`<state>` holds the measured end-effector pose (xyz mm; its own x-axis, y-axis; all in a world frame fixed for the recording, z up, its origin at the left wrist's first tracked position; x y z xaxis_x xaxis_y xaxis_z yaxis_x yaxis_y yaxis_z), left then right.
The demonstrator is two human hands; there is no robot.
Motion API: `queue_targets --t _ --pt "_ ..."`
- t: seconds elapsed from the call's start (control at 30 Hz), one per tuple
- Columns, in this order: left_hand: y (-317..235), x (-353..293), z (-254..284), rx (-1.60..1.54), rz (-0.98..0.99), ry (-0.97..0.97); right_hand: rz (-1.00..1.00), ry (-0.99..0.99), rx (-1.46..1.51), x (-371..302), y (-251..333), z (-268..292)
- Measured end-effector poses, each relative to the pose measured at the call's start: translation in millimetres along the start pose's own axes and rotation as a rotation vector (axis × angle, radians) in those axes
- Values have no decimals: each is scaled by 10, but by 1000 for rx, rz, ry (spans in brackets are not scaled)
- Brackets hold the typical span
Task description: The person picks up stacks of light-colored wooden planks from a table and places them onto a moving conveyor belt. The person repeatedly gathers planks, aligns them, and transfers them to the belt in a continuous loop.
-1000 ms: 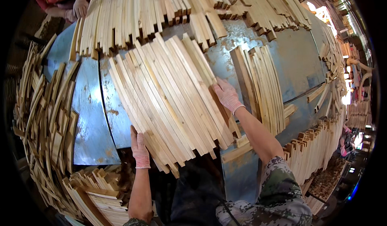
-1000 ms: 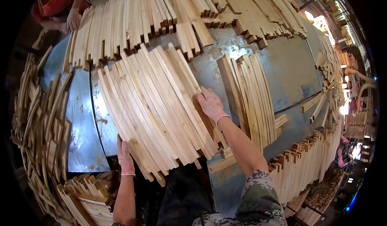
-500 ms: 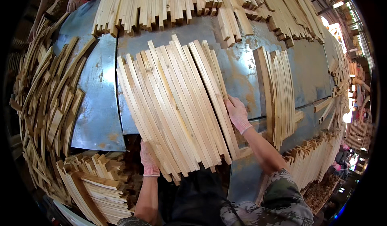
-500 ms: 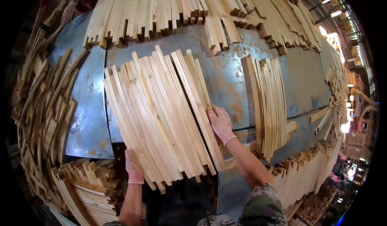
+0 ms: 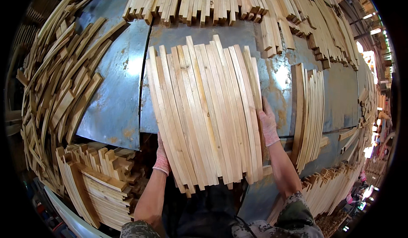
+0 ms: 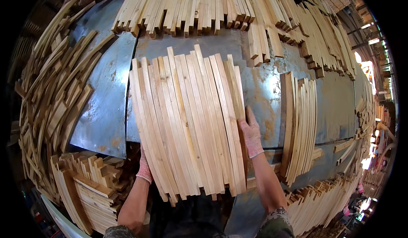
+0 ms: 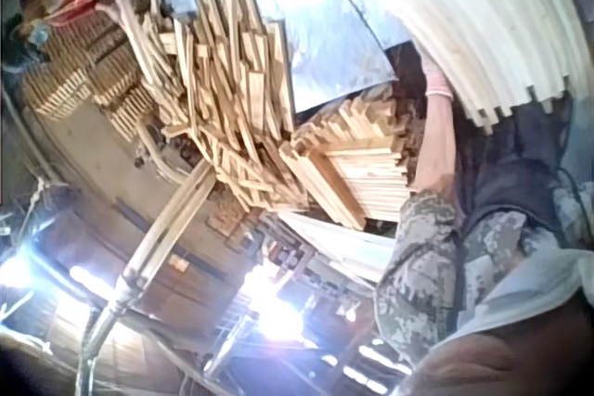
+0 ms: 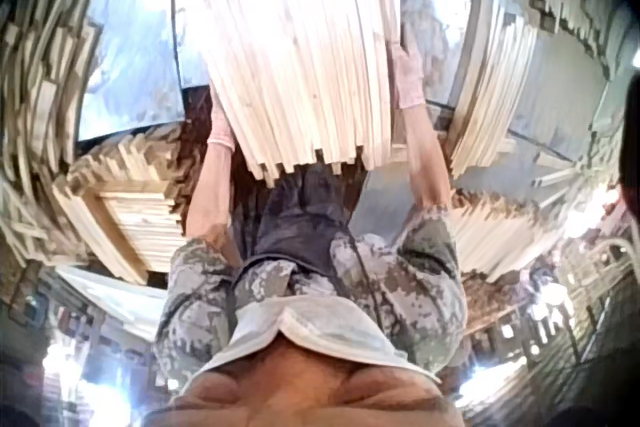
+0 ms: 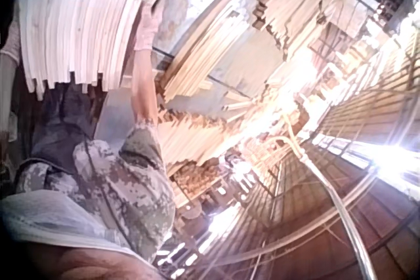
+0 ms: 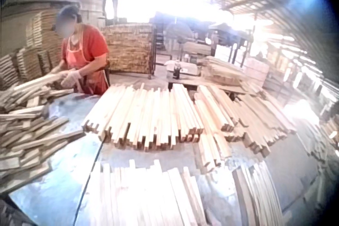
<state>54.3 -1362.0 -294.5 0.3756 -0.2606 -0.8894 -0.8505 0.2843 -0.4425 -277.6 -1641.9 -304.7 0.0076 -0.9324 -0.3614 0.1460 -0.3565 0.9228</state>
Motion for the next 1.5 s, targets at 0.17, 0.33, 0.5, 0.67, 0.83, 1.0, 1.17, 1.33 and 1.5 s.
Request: queue_targets --t 0.17,0.33,0.5,0.67,0.83,1.0,1.17,1.33,1.5 --pt "-130 6 130 115 46 67 -258 98 82 -323 -124 18" --pt "83 -84 336 29 86 52 -544 27 76 -559 -165 62" --pt "111 -794 393 30 138 -64 -556 132 165 -770 225 0" --pt "119 -1095 594 -6 133 -155 -467 281 205 -749 384 -26" --pt "-42 -1577 976 -125 -37 -72 -349 397 204 -793 818 -450" --pt "-167 -2451 1724 -184 -213 -125 -282 814 212 -1478 1443 -1392" --pt "15 -3407 2683 -400 -321 -284 -136 1033 129 -2454 1763 -2188" --pt "642 -4365 3969 -569 -379 -458 -205 1230 40 -4154 1670 -2841" --pt "1858 -4335 5514 -824 -458 -385 -358 1412 -52 -5953 1122 -3172"
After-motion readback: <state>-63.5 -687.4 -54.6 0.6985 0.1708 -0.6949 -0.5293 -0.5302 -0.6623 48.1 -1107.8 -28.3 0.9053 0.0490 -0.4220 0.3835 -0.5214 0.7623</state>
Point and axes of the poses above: each hand's wrist, its own x-axis towards the middle knuckle, its own z-axis out of the back of the hand, y = z × x, the point moved 4 cm from there along x, towards the middle knuckle, and after that the axes turned 13 degrees about -y, right-handed, at the moved point
